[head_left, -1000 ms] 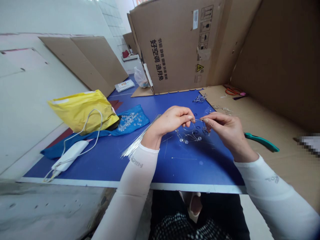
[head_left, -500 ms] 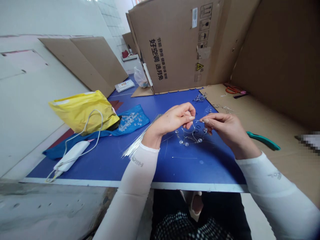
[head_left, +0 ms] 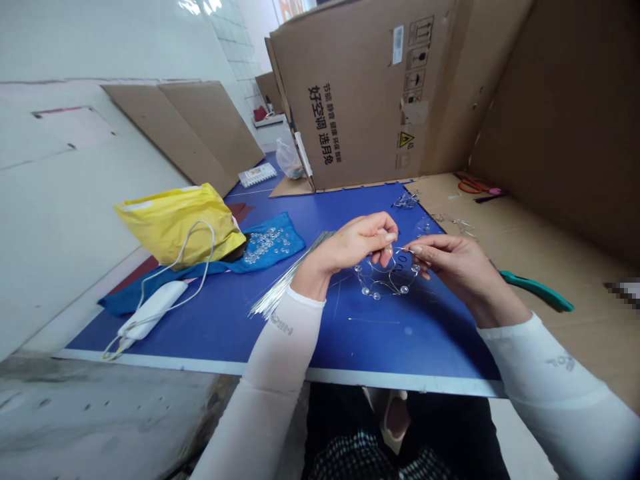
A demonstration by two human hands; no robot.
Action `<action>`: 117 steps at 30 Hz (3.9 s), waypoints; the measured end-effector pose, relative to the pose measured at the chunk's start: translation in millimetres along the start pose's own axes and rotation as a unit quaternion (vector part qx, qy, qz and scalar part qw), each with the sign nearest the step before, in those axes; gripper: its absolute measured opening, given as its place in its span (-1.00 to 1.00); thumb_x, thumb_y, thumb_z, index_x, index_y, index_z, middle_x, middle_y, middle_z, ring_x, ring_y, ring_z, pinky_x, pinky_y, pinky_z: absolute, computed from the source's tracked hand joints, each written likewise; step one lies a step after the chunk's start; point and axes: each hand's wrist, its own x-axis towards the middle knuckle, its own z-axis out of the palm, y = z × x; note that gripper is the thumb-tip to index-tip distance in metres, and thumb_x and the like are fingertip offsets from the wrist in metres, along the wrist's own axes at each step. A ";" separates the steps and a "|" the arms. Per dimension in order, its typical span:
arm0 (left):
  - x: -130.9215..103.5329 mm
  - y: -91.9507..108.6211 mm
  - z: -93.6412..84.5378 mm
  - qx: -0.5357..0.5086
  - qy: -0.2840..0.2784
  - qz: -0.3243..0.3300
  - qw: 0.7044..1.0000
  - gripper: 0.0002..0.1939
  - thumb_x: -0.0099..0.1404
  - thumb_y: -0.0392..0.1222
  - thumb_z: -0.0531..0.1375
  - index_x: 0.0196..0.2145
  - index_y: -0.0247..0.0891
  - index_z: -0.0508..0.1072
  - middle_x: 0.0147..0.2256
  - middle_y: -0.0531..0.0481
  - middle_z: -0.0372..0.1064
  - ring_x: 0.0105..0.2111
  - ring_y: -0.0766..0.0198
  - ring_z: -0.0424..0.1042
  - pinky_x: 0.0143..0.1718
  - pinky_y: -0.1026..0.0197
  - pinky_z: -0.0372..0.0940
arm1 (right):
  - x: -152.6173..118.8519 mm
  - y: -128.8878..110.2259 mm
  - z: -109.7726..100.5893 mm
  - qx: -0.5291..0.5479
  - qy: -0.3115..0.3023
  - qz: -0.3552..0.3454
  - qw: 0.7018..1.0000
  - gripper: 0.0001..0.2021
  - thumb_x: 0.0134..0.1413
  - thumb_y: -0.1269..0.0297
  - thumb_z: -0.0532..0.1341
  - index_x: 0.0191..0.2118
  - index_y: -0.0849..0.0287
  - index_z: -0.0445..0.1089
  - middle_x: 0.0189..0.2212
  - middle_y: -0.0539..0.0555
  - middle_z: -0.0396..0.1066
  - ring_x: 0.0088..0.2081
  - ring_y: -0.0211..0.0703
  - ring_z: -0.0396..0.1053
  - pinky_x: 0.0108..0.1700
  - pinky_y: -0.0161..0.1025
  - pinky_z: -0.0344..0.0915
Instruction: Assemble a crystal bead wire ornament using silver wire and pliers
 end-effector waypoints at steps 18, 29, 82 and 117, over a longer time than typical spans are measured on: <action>2.0 -4.2 -0.5 -0.022 -0.017 -0.012 1.000 -0.83 0.42 -0.14 0.15 -0.30 -0.26 0.29 -0.53 0.07 0.43 -0.53 0.43 0.37 -0.45 0.34 0.22 | 0.6 1.0 0.8 0.020 -0.007 0.007 1.000 -0.69 -0.21 0.03 0.53 -0.40 0.15 0.63 -0.61 0.00 0.42 -0.60 -0.32 0.27 -0.56 -0.29 0.21; 1.4 -5.4 -1.9 0.026 -0.010 -0.005 1.000 -0.87 0.44 -0.20 0.07 -0.27 -0.27 0.32 -0.57 0.10 0.35 -0.55 0.43 0.26 -0.47 0.33 0.16 | 0.7 1.0 0.5 0.026 -0.012 0.007 1.000 -0.71 -0.17 0.05 0.52 -0.40 0.16 0.60 -0.58 -0.01 0.40 -0.57 -0.32 0.25 -0.56 -0.28 0.19; 1.1 3.8 2.7 0.168 -0.011 0.001 0.986 -0.79 0.29 -0.43 -0.01 -0.16 -0.23 0.26 -0.49 0.16 0.36 -0.42 0.38 0.36 -0.27 0.27 0.24 | -12.2 -2.5 17.2 -0.120 0.127 -0.124 0.977 -0.91 0.09 0.26 0.36 -0.41 0.12 0.54 -0.54 -0.01 0.52 -0.52 -0.32 0.33 -0.43 -0.31 0.24; 6.9 -18.8 -19.9 0.165 0.054 0.071 0.982 -0.87 0.31 -0.23 0.23 -0.20 -0.31 0.49 -0.18 -0.11 0.53 -0.16 0.24 0.49 -0.06 0.13 0.36 | -5.0 3.5 11.0 -0.049 0.116 -0.017 0.992 -0.78 -0.10 0.14 0.42 -0.48 0.16 0.46 -0.58 -0.03 0.37 -0.61 -0.37 0.17 -0.58 -0.30 0.08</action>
